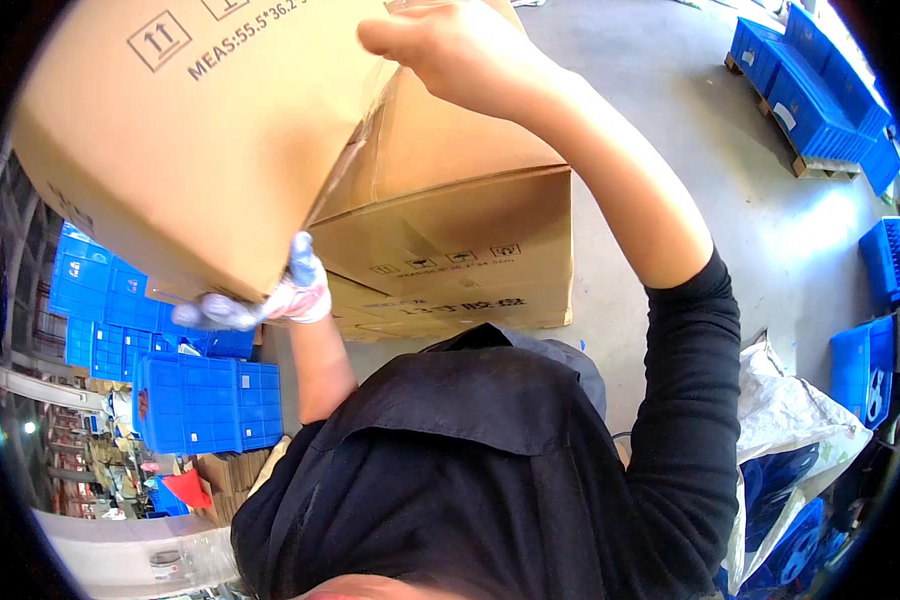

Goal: The person stacks blue plastic reels into a cardboard box, wipes one with a pink cloth, and then seals the box using a tape dispenser. The person then moves the sealed box to a stack of other boxes.

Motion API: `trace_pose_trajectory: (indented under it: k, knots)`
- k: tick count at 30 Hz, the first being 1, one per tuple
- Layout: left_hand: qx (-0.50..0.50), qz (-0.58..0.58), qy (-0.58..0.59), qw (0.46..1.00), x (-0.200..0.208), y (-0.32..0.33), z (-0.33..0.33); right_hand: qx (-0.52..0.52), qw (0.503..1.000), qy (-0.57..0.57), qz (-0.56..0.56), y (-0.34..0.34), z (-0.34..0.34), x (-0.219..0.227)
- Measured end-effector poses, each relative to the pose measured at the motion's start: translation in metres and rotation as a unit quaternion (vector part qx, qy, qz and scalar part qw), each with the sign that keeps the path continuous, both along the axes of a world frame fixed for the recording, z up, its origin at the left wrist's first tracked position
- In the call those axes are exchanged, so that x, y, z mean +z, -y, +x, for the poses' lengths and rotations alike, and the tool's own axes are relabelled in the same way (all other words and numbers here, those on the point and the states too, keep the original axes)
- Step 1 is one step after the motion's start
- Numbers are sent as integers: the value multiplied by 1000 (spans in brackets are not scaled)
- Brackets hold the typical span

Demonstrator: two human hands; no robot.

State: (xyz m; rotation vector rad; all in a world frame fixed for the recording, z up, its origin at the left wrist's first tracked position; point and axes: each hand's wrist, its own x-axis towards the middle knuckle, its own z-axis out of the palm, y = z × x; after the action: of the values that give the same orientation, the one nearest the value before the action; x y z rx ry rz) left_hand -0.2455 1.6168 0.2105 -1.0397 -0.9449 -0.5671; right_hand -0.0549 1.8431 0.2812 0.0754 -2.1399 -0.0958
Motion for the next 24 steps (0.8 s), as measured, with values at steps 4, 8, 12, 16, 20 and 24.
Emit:
trace_pose_trajectory:
  k: [4,8,12,16,20,24]
  knots:
    - [73,31,-37,996,-16,-21,21,-10,999,41,23,3,-6,16]
    - [120,78,-31,989,-58,-16,0,60,975,84,-198,12,-26,20]
    - [119,86,-4,989,-83,-15,-9,157,834,148,-507,25,-32,31]
    - [115,67,6,991,-89,-14,-9,248,736,60,-627,27,-60,14]
    - [115,55,8,992,-86,-14,-5,256,706,-11,-660,47,-71,9]
    - [132,40,5,991,-78,-18,5,280,671,-37,-686,44,-77,3]
